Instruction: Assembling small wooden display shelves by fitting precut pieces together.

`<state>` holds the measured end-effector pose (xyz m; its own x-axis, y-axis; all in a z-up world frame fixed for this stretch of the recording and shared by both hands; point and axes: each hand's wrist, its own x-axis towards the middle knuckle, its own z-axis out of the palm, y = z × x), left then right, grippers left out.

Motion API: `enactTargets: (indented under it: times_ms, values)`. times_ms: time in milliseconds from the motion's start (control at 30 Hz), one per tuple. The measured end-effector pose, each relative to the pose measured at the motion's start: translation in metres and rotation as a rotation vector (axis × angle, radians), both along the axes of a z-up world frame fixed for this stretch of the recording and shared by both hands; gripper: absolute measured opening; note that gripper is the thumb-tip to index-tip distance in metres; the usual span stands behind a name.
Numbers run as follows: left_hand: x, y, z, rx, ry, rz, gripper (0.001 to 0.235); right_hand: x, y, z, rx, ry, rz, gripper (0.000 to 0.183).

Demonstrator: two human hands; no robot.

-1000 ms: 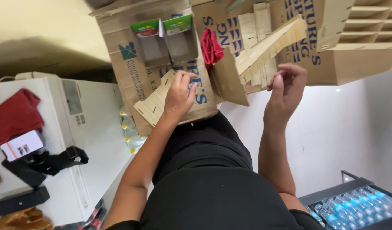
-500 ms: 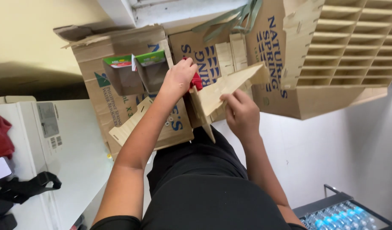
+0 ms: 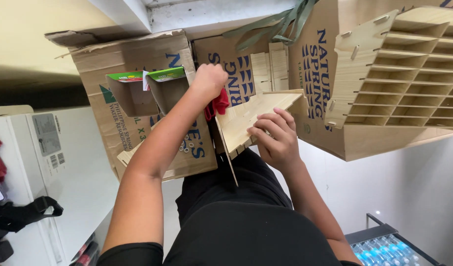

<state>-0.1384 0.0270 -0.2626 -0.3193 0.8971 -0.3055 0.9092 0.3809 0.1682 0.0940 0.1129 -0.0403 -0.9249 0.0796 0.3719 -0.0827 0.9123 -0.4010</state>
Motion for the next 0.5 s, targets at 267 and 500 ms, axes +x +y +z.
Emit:
enactTargets:
  times_ms: [267, 500]
  values:
    - [-0.019, -0.015, 0.116, 0.626, -0.479, 0.111, 0.021, -0.005, -0.001, -0.001, -0.085, 0.003, 0.007, 0.017]
    - [0.0, -0.073, 0.232, 1.025, -0.923, 0.34, 0.025, -0.008, -0.009, 0.019, -0.27, 0.051, -0.066, 0.028]
